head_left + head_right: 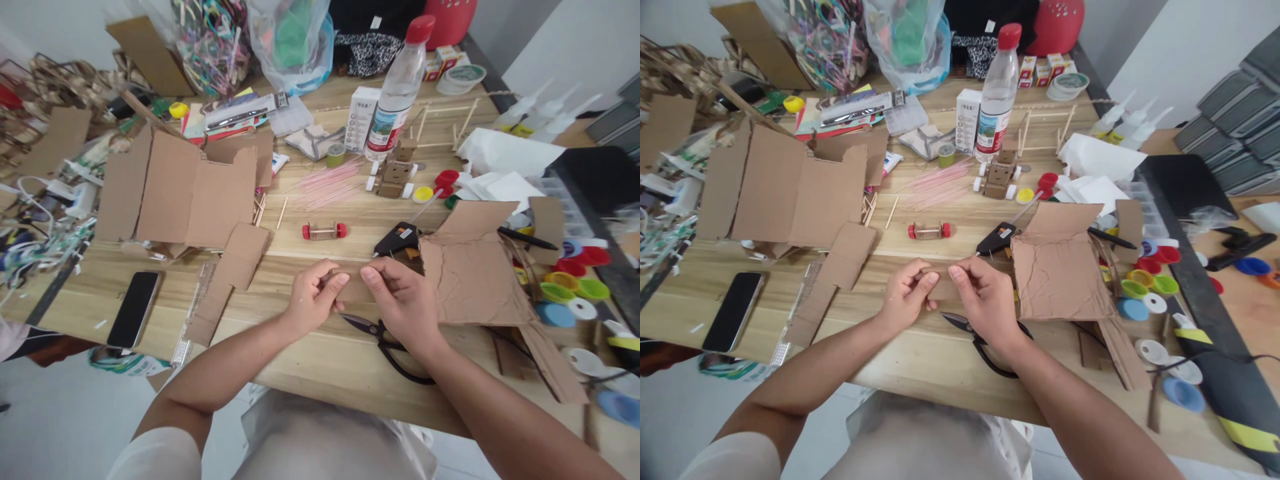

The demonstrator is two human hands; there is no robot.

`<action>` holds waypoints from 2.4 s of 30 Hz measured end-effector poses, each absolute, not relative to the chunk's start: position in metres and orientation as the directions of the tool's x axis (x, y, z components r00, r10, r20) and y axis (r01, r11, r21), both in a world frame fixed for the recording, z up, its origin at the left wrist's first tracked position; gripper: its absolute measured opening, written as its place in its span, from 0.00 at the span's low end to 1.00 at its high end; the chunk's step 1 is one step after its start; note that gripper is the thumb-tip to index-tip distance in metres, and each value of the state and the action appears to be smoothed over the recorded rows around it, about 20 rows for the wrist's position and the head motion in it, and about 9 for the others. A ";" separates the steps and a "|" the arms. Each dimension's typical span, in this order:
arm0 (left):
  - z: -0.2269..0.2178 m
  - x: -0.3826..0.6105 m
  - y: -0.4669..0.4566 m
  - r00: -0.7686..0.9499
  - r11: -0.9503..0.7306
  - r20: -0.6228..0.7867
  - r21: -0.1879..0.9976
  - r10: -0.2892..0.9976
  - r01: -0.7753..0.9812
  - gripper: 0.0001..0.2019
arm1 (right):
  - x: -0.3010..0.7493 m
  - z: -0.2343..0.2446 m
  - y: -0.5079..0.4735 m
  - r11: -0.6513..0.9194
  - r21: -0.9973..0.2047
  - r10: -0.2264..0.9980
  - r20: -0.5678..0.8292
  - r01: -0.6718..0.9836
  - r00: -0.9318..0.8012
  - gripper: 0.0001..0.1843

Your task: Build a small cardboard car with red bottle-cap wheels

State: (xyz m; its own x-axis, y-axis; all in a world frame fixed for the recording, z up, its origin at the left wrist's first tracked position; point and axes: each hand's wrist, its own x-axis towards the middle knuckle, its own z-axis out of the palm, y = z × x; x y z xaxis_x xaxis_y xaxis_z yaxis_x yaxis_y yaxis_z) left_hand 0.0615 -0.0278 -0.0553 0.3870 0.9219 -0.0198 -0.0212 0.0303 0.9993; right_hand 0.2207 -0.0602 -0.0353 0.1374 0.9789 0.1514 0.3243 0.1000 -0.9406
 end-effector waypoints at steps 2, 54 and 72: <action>-0.054 0.062 -0.028 0.365 0.018 -0.011 1.000 0.931 -0.017 0.32 | 0.223 -0.034 -0.058 0.116 -0.940 0.984 0.153 0.321 0.092 0.32; -0.062 0.051 0.004 0.693 0.537 -0.268 0.819 0.669 -0.202 0.29 | 0.242 -0.035 -0.051 0.191 -0.940 0.967 0.230 0.284 0.110 0.26; -0.063 0.039 0.014 0.584 0.130 0.004 0.974 0.812 -0.187 0.30 | 0.242 -0.029 -0.051 0.259 -0.903 0.965 0.256 0.344 -0.054 0.26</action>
State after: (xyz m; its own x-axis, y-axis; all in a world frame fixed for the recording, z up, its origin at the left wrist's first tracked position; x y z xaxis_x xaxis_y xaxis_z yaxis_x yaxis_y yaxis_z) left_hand 0.0394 0.0143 -0.0628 0.5837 0.8120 0.0039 -0.1867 0.1295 0.9739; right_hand 0.2415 -0.0514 -0.0286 -0.0543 0.9652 0.2560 0.3438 0.2588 -0.9027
